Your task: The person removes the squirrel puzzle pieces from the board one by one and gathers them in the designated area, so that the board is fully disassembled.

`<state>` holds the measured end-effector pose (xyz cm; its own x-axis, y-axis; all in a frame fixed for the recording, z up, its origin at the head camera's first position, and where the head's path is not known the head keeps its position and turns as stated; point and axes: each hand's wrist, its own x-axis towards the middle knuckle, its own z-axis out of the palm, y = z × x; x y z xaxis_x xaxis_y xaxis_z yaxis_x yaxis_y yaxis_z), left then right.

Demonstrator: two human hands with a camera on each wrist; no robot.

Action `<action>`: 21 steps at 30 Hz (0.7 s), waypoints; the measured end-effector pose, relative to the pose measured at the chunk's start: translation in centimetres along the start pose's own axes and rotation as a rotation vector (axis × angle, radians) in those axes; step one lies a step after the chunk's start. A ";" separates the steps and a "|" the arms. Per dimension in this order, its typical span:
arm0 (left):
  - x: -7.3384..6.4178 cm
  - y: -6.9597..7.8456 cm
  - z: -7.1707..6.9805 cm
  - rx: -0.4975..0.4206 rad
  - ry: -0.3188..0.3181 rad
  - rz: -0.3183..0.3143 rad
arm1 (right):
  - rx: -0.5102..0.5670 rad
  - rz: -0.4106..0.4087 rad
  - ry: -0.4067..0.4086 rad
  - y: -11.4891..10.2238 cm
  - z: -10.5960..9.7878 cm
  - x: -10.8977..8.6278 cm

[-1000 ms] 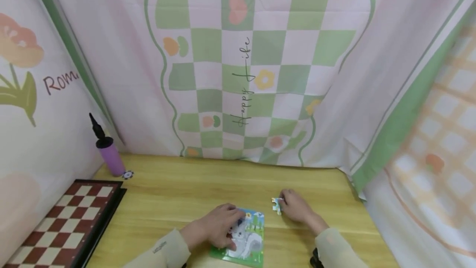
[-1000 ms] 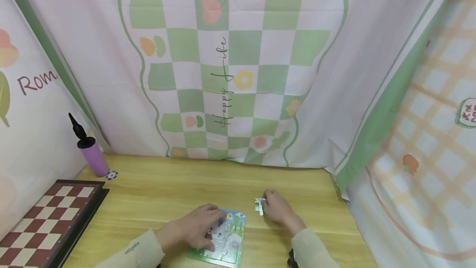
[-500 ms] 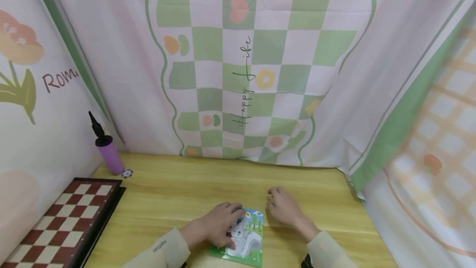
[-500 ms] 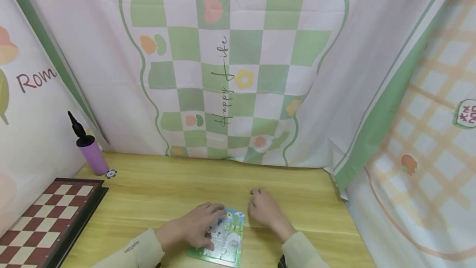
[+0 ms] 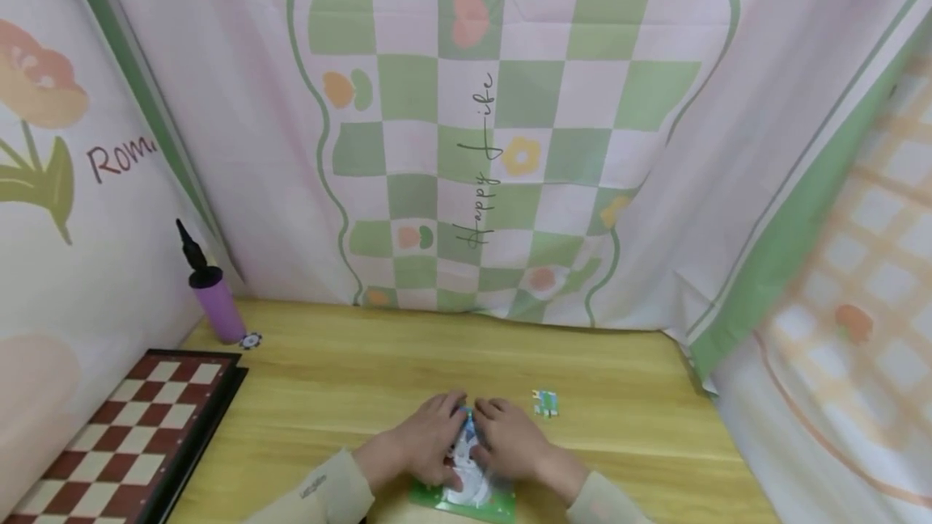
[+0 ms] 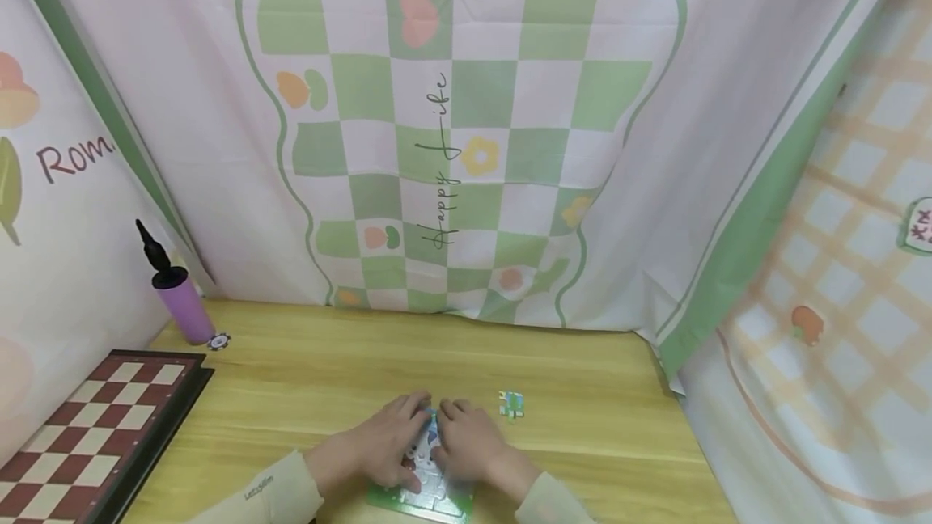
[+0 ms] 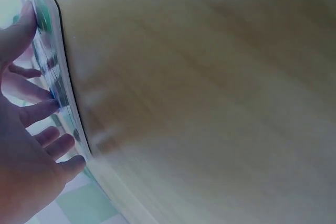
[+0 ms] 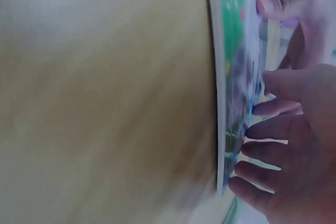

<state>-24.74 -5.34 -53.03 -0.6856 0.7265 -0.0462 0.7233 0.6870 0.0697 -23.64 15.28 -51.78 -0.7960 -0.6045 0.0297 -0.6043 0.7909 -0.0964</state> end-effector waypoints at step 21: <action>0.3 0.0 0.3 0.046 0.003 -0.015 | 0.442 0.214 0.034 -1.1 -0.7 1.0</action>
<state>-24.96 -5.11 -53.34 -0.6969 0.7158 -0.0435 0.7156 0.6981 0.0235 -23.85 13.88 -50.92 -0.9057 -0.4239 -0.0050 -0.3606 0.7765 -0.5167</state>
